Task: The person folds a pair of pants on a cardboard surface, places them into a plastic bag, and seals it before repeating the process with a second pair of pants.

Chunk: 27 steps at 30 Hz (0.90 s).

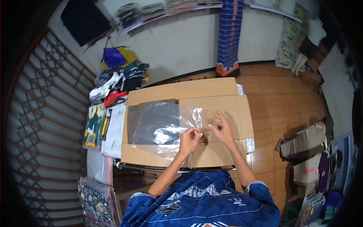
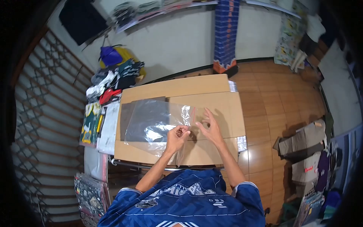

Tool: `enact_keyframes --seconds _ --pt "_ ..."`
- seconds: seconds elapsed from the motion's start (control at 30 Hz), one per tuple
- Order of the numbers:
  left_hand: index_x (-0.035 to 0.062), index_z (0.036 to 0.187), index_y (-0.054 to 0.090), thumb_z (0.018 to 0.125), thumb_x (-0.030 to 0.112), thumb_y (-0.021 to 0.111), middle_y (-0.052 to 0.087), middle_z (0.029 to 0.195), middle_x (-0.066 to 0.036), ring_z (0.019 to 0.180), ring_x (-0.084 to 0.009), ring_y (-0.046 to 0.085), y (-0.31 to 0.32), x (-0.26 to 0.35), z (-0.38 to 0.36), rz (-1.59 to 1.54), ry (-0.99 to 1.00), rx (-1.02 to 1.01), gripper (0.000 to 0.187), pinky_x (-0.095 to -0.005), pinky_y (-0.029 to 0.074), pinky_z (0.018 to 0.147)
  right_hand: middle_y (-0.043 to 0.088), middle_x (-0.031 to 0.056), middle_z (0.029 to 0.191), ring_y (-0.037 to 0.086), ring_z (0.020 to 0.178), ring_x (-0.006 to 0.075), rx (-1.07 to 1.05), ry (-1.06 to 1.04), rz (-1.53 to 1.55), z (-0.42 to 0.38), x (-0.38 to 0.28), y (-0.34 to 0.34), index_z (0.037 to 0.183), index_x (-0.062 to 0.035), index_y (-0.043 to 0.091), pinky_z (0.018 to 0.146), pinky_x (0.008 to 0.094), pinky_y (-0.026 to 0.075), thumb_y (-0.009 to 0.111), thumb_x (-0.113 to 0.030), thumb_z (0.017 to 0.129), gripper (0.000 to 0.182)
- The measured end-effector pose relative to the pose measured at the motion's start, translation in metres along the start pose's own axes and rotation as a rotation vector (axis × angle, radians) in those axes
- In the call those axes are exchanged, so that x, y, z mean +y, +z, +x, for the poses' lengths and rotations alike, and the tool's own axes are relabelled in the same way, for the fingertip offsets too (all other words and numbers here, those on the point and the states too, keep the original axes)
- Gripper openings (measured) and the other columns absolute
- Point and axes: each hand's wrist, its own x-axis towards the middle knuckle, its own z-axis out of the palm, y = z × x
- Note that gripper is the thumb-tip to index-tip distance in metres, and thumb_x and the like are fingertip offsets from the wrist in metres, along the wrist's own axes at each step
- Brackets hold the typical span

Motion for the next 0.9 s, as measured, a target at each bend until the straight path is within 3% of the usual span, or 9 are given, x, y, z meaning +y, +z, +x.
enact_keyframes --seconds 0.13,0.23,0.33,0.5,0.7,0.9 --pt "-0.0018 0.104 0.072 0.09 0.007 0.077 0.062 0.08 0.005 0.069 -0.0022 0.054 0.047 -0.004 0.007 -0.026 0.029 -0.138 0.017 -0.0197 0.047 0.062 0.071 0.0214 0.122 0.074 0.086 0.0239 0.025 0.001 0.083 0.021 0.026 -0.037 0.143 -0.0065 0.056 0.08 0.037 0.059 0.076 -0.015 0.088 0.059" --pt "-0.0012 0.104 0.072 0.091 0.006 0.077 0.061 0.08 0.006 0.069 -0.0015 0.052 0.071 -0.017 0.005 -0.007 0.032 -0.211 0.016 -0.0186 0.045 0.061 0.077 0.0177 0.098 0.074 0.074 0.0215 0.075 -0.131 -0.06 0.033 0.064 -0.058 0.121 -0.0042 0.071 0.07 0.0331 0.058 0.073 -0.009 0.088 0.034" --pt "0.0 0.106 0.071 0.091 0.007 0.076 0.062 0.084 0.005 0.072 -0.0021 0.054 0.086 -0.027 0.011 -0.017 0.025 -0.259 0.018 -0.0189 0.046 0.063 0.077 0.0157 0.086 0.074 0.072 0.0206 0.089 -0.081 -0.225 0.025 0.054 -0.085 0.097 -0.0012 0.077 0.067 0.0328 0.057 0.071 -0.006 0.088 0.013" --pt "-0.0015 0.107 0.071 0.088 0.0 0.072 0.067 0.088 -0.002 0.078 -0.0074 0.06 0.088 0.002 0.015 0.087 0.022 -0.291 0.019 -0.0243 0.051 0.07 0.076 0.015 0.083 0.074 0.071 0.0225 0.287 -0.072 -0.263 0.01 0.056 -0.116 0.092 -0.0017 0.077 0.066 0.0335 0.056 0.073 -0.008 0.086 0.01" --pt "-0.0024 0.108 0.069 0.086 -0.007 0.061 0.069 0.098 -0.016 0.082 -0.024 0.068 0.108 0.031 0.029 0.247 0.233 -0.362 0.024 -0.0338 0.055 0.076 0.073 0.0139 0.076 0.069 0.066 0.015 0.595 0.026 -0.184 -0.004 0.08 -0.167 0.09 0.0006 0.072 0.061 0.0309 0.054 0.071 -0.006 0.09 0.007" --pt "-0.0028 0.101 0.067 0.082 -0.012 0.05 0.068 0.097 -0.02 0.091 -0.0335 0.068 0.141 0.052 0.088 0.335 0.473 -0.485 0.027 -0.0405 0.054 0.083 0.066 0.0067 0.069 0.061 0.061 0.0112 0.876 0.1 -0.144 -0.028 0.116 -0.209 0.087 0.0029 0.065 0.058 0.0281 0.05 0.068 -0.001 0.092 0.006"
